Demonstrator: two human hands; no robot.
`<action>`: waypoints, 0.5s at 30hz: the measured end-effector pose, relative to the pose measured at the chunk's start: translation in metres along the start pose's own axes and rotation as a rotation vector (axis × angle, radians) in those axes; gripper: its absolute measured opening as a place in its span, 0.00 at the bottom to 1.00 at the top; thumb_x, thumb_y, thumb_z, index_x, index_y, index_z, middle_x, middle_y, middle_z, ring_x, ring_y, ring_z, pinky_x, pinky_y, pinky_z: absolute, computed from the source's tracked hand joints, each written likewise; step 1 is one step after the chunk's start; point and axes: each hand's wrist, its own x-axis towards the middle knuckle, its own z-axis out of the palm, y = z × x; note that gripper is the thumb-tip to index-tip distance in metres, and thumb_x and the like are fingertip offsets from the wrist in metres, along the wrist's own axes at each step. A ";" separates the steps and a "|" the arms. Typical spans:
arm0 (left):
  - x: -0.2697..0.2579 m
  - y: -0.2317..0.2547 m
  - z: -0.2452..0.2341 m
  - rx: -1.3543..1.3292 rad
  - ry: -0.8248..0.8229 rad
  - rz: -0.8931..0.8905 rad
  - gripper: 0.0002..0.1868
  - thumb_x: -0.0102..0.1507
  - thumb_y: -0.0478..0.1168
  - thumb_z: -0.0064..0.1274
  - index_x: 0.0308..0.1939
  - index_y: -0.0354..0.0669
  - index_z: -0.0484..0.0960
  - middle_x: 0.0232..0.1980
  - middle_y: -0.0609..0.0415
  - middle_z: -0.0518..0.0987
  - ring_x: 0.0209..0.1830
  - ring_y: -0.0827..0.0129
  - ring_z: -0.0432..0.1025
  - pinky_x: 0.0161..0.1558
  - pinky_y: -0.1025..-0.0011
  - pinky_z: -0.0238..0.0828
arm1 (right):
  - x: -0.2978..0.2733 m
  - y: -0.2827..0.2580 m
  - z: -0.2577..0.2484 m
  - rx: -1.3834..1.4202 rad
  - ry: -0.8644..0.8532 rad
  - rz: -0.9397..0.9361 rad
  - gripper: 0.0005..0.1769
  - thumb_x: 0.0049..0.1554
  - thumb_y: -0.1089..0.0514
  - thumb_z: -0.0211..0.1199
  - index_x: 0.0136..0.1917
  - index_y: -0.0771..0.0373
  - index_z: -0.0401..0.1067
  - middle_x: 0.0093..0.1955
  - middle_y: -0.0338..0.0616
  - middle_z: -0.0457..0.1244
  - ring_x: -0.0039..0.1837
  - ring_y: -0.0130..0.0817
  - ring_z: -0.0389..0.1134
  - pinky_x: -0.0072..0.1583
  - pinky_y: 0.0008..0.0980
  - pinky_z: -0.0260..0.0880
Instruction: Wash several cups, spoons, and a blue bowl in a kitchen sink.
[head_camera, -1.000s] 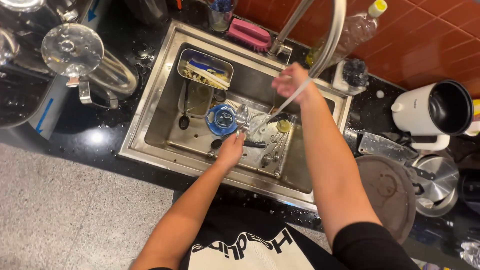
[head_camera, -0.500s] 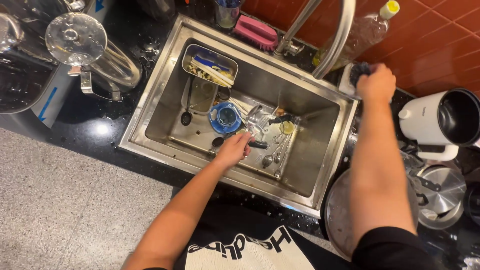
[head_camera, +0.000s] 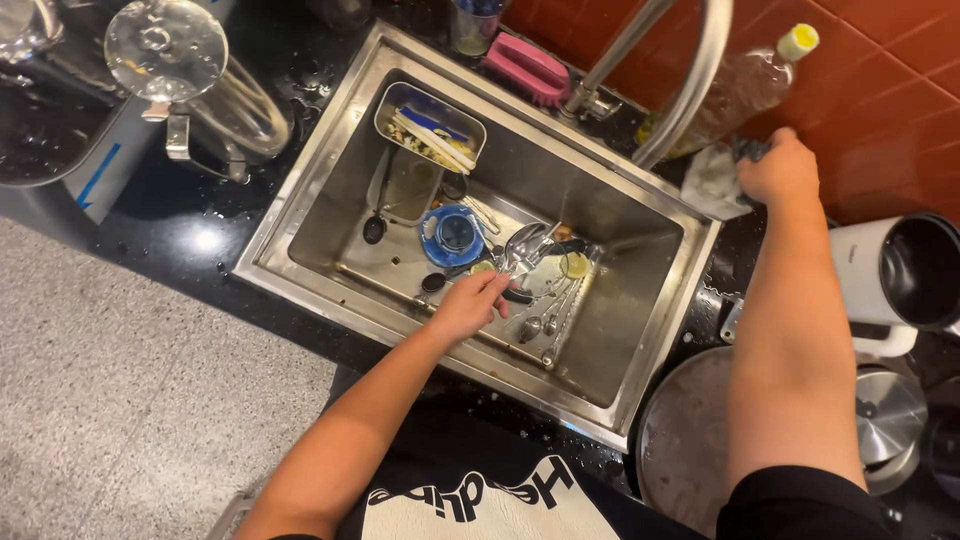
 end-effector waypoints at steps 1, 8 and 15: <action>-0.001 -0.001 -0.001 -0.010 0.009 0.022 0.19 0.71 0.51 0.42 0.50 0.44 0.83 0.26 0.58 0.77 0.18 0.81 0.59 0.21 0.79 0.55 | -0.003 0.003 -0.002 0.127 0.090 -0.028 0.25 0.53 0.53 0.70 0.59 0.67 0.70 0.52 0.61 0.68 0.55 0.59 0.70 0.55 0.49 0.70; 0.003 -0.002 0.004 -0.044 0.043 0.019 0.17 0.70 0.48 0.48 0.49 0.37 0.79 0.31 0.51 0.84 0.16 0.80 0.60 0.19 0.78 0.55 | -0.004 0.021 0.022 0.552 0.309 -0.061 0.09 0.62 0.60 0.59 0.54 0.60 0.77 0.51 0.51 0.70 0.55 0.45 0.73 0.58 0.39 0.70; 0.004 -0.011 0.005 -0.131 0.052 0.020 0.15 0.70 0.48 0.48 0.50 0.40 0.80 0.31 0.50 0.83 0.16 0.81 0.59 0.19 0.80 0.54 | -0.040 -0.029 -0.009 0.575 0.232 -0.054 0.12 0.52 0.59 0.73 0.44 0.64 0.72 0.42 0.43 0.68 0.42 0.27 0.68 0.49 0.33 0.70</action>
